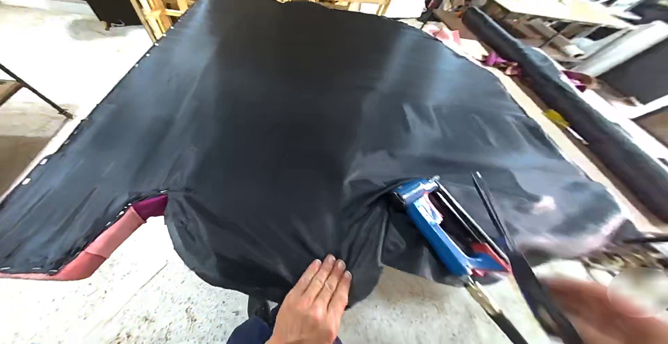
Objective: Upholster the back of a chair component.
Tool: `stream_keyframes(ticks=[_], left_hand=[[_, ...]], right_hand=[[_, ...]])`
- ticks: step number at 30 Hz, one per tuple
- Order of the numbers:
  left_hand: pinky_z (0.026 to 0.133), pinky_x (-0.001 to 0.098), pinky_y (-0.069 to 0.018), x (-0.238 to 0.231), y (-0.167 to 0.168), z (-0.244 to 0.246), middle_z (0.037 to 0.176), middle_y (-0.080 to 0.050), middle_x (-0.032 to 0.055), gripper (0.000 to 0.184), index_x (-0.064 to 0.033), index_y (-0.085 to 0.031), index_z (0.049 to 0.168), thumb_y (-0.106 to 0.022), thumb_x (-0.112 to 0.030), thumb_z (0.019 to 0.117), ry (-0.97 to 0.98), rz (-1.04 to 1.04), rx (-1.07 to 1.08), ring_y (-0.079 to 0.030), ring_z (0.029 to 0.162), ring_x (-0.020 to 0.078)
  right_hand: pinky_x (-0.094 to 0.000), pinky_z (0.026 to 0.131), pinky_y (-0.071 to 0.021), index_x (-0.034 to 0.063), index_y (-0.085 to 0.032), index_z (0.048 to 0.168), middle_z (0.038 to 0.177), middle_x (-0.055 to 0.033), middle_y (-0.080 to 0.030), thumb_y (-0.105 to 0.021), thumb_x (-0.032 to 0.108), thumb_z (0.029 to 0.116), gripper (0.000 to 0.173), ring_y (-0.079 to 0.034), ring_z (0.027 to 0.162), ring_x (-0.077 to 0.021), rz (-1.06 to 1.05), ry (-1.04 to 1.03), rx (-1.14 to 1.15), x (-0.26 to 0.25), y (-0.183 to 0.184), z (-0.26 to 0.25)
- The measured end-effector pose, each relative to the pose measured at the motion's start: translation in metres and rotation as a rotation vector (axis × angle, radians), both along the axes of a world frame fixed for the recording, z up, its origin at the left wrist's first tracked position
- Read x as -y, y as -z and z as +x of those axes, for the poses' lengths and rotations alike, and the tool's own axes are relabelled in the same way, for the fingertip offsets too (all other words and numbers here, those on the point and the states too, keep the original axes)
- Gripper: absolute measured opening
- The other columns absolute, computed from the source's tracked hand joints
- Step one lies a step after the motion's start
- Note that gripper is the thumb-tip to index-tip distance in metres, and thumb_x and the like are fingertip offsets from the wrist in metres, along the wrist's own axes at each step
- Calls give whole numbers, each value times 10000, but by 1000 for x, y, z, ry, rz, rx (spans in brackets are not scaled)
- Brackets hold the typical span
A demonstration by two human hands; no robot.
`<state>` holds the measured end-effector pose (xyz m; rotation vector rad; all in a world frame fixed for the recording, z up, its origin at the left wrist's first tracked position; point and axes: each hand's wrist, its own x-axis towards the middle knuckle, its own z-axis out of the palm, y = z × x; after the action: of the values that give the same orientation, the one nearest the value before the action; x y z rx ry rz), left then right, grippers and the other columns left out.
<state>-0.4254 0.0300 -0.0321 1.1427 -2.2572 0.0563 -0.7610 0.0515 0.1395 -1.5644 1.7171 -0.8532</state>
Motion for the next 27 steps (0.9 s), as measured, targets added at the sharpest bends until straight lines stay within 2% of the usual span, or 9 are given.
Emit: stream_keyframes(ticks=[2, 4, 6, 10, 13, 16, 19, 24, 27], left_hand=[[1128, 371, -475, 3, 6, 1, 1313, -716, 40, 322, -116, -726, 1243, -526, -67, 995, 2, -46, 2, -632, 1295, 186], [1134, 370, -466, -1, 8, 1, 1327, -707, 43, 321, -121, -711, 1265, -552, -92, 988, -2, -45, 5, -621, 1308, 187], [1126, 357, -475, -4, 2, 4, 1319, -711, 31, 319, -134, -706, 1268, -557, -118, 986, -28, -10, -6, -626, 1300, 175], [1072, 365, -541, 8, -46, 19, 1291, -728, 27, 358, -118, -725, 1248, -433, -246, 1085, -39, 260, -214, -664, 1253, 161], [1025, 336, -569, 28, -92, 24, 1249, -741, -24, 410, -154, -736, 1250, -422, -375, 1106, -22, 420, -294, -686, 1177, 82], [940, 269, -585, 39, -116, 15, 1207, -742, -79, 366, -188, -743, 1240, -463, -369, 1088, -7, 367, -227, -690, 1091, 14], [1027, 284, -552, 37, -129, 7, 1273, -726, -47, 364, -157, -733, 1265, -486, -344, 1075, -10, 273, -136, -665, 1193, 49], [1124, 393, -489, 6, -83, 5, 1407, -658, -12, 335, -171, -711, 1296, -484, -259, 1066, -57, 142, 174, -571, 1365, 161], [1109, 478, -483, -9, -45, 8, 1396, -666, 5, 358, -165, -706, 1275, -450, -316, 1075, -74, 184, 242, -583, 1356, 215]], right_hand=[[-413, 837, -602, -90, -623, 1215, 1087, -175, -708, -660, 35, 877, 362, -705, 925, -191, -61, 167, -269, 33, 16, -28], [-564, 771, -587, 3, -690, 1174, 1004, -198, -727, -712, 52, 908, 272, -716, 834, -308, -64, 288, -421, 68, 47, -58], [-621, 756, -557, 66, -733, 1140, 959, -180, -737, -707, 79, 941, 200, -709, 807, -334, -19, 324, -504, 94, 74, -77], [-631, 792, -560, 103, -773, 1096, 964, -154, -761, -687, 109, 972, 151, -728, 848, -320, 68, 251, -466, 106, 94, -102], [-634, 785, -565, 80, -756, 1085, 962, -163, -756, -706, 78, 952, 142, -727, 843, -331, 104, 205, -387, 110, 93, -112], [-666, 785, -544, 67, -761, 1058, 970, -193, -748, -735, 69, 933, 128, -717, 865, -378, 77, 209, -398, 115, 84, -118], [-731, 781, -496, 51, -753, 1101, 985, -250, -723, -696, 92, 966, 152, -687, 876, -464, 2, 194, -496, 119, 82, -132], [-680, 860, -526, 52, -754, 1134, 1133, -215, -705, -691, 115, 972, 185, -689, 974, -413, -142, 108, -587, 119, 117, -161], [-712, 948, -471, 38, -763, 1104, 1206, -220, -693, -627, 121, 982, 200, -637, 1138, -459, -252, 74, -726, 101, 94, -135]])
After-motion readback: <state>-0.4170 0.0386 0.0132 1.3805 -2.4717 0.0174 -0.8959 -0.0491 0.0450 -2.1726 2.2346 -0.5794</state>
